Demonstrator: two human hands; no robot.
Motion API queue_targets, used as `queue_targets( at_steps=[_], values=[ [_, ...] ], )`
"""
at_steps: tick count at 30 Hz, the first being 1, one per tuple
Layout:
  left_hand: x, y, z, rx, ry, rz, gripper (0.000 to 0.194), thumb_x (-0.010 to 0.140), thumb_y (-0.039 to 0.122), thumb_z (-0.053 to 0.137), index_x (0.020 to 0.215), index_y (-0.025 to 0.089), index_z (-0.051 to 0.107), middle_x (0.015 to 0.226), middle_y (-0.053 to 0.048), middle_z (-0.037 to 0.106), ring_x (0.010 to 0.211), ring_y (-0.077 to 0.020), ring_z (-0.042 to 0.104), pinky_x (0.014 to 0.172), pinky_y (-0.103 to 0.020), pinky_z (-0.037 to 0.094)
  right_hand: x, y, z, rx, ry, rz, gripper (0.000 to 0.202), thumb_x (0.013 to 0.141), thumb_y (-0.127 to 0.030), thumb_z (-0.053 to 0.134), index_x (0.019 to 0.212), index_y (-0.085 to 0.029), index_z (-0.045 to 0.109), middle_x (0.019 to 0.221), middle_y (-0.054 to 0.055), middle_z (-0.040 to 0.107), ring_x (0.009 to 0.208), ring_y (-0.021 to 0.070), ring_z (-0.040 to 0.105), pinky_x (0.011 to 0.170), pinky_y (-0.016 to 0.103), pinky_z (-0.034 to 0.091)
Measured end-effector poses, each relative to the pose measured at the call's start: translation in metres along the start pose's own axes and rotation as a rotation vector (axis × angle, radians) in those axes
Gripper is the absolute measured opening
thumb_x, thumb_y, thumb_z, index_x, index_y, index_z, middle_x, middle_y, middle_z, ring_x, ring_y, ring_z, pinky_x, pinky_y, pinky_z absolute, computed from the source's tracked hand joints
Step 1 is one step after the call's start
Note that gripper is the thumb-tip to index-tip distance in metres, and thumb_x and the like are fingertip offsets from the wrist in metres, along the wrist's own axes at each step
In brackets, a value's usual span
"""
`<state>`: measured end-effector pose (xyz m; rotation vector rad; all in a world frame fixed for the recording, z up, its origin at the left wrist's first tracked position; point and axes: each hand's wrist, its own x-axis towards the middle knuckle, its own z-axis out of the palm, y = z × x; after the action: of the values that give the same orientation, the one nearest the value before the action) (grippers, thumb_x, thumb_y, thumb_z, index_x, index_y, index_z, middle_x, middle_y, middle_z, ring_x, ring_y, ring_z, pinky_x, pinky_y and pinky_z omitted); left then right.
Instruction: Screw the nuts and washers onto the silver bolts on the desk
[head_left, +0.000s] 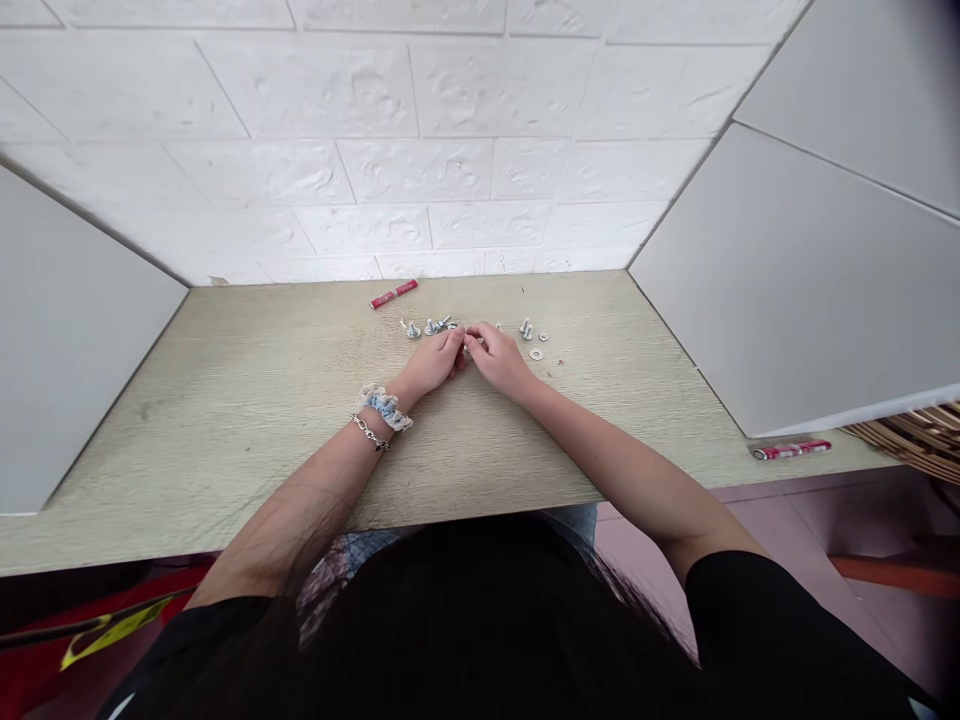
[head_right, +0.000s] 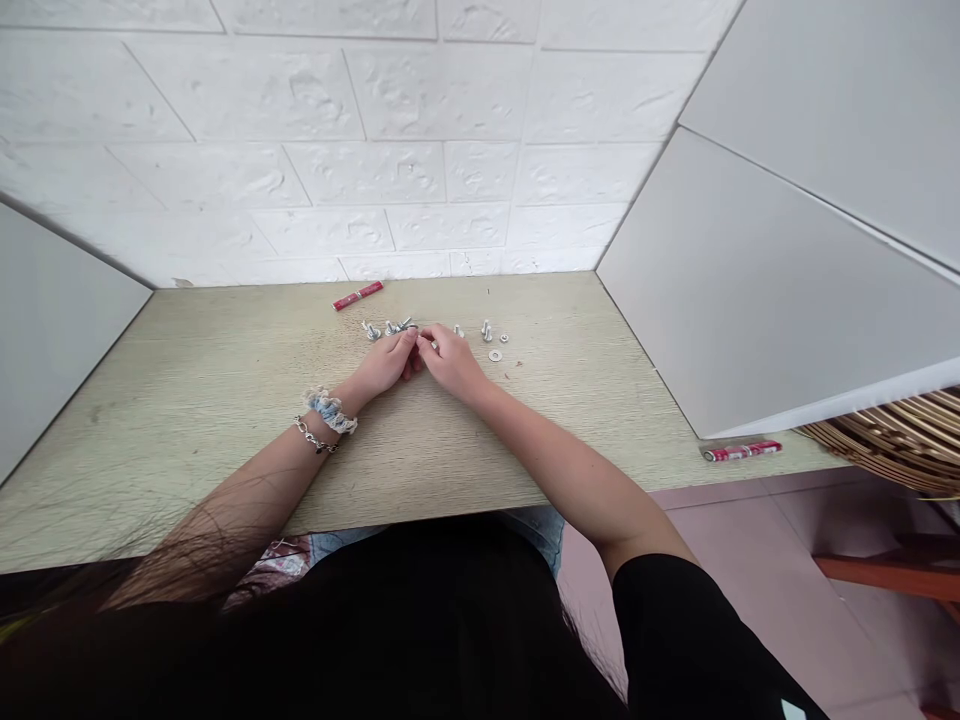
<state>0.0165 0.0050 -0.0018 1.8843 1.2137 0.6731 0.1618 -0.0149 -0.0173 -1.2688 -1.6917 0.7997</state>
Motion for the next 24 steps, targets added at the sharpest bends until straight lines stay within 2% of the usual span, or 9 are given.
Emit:
queue_targets(
  at_steps=[3, 6, 8, 12, 18, 21, 24],
  values=[
    [0.0012, -0.0019, -0.0001, 0.020, 0.005, -0.002, 0.051, 0.100, 0.045, 0.025, 0.064, 0.018, 0.049, 0.053, 0.001, 0.052, 0.050, -0.0124, 0.051, 0.057, -0.027, 0.039, -0.0003, 0.0011, 0.0015, 0.001, -0.006, 0.000, 0.016, 0.085, -0.031, 0.045, 0.096, -0.021, 0.052, 0.086, 0.002, 0.064, 0.070, 0.0146, 0.057, 0.075, 0.032, 0.045],
    [0.0022, -0.0040, -0.0002, 0.035, 0.016, -0.008, 0.053, 0.100, 0.048, 0.025, 0.063, 0.019, 0.049, 0.050, 0.001, 0.051, 0.052, -0.0136, 0.053, 0.059, -0.028, 0.039, -0.0002, 0.0026, 0.0034, 0.015, 0.010, 0.018, 0.025, 0.080, -0.026, 0.048, 0.105, -0.021, 0.047, 0.103, 0.005, 0.063, 0.064, 0.0116, 0.054, 0.073, 0.031, 0.046],
    [0.0023, -0.0046, -0.0002, 0.040, 0.015, -0.009, 0.054, 0.100, 0.049, 0.024, 0.063, 0.019, 0.049, 0.050, 0.001, 0.051, 0.053, -0.0142, 0.053, 0.060, -0.028, 0.040, -0.0001, 0.0027, 0.0039, 0.027, 0.014, 0.046, 0.028, 0.080, -0.027, 0.049, 0.107, -0.021, 0.045, 0.108, 0.006, 0.062, 0.063, 0.0110, 0.053, 0.072, 0.032, 0.046],
    [0.0014, -0.0036, -0.0001, 0.043, 0.009, 0.003, 0.054, 0.100, 0.049, 0.023, 0.063, 0.019, 0.049, 0.050, 0.001, 0.051, 0.053, -0.0139, 0.053, 0.061, -0.028, 0.040, 0.0001, 0.0011, 0.0028, 0.024, 0.038, 0.060, 0.021, 0.083, -0.033, 0.048, 0.100, -0.022, 0.047, 0.103, 0.005, 0.063, 0.069, 0.0127, 0.055, 0.075, 0.032, 0.045],
    [0.0002, -0.0001, -0.0002, 0.035, 0.004, -0.002, 0.053, 0.100, 0.048, 0.023, 0.064, 0.018, 0.050, 0.053, 0.001, 0.052, 0.051, -0.0126, 0.051, 0.060, -0.028, 0.040, 0.0001, -0.0010, 0.0010, 0.019, 0.024, 0.024, 0.021, 0.089, -0.040, 0.041, 0.084, -0.022, 0.050, 0.076, 0.000, 0.061, 0.072, 0.0150, 0.056, 0.075, 0.030, 0.043],
    [0.0004, 0.0002, 0.0000, 0.019, -0.001, -0.002, 0.052, 0.100, 0.046, 0.024, 0.065, 0.018, 0.049, 0.055, 0.001, 0.053, 0.050, -0.0117, 0.051, 0.058, -0.027, 0.040, 0.0002, -0.0018, 0.0010, 0.011, 0.014, 0.008, 0.022, 0.089, -0.040, 0.040, 0.080, -0.022, 0.049, 0.074, 0.000, 0.060, 0.074, 0.0153, 0.055, 0.076, 0.030, 0.043],
    [0.0012, -0.0013, 0.0002, 0.016, 0.002, 0.005, 0.051, 0.100, 0.046, 0.024, 0.065, 0.018, 0.049, 0.056, 0.001, 0.054, 0.050, -0.0116, 0.051, 0.057, -0.027, 0.040, 0.0002, -0.0015, 0.0017, 0.004, 0.008, 0.028, 0.014, 0.086, -0.035, 0.043, 0.085, -0.022, 0.048, 0.079, 0.000, 0.060, 0.072, 0.0150, 0.055, 0.076, 0.031, 0.043]
  ],
)
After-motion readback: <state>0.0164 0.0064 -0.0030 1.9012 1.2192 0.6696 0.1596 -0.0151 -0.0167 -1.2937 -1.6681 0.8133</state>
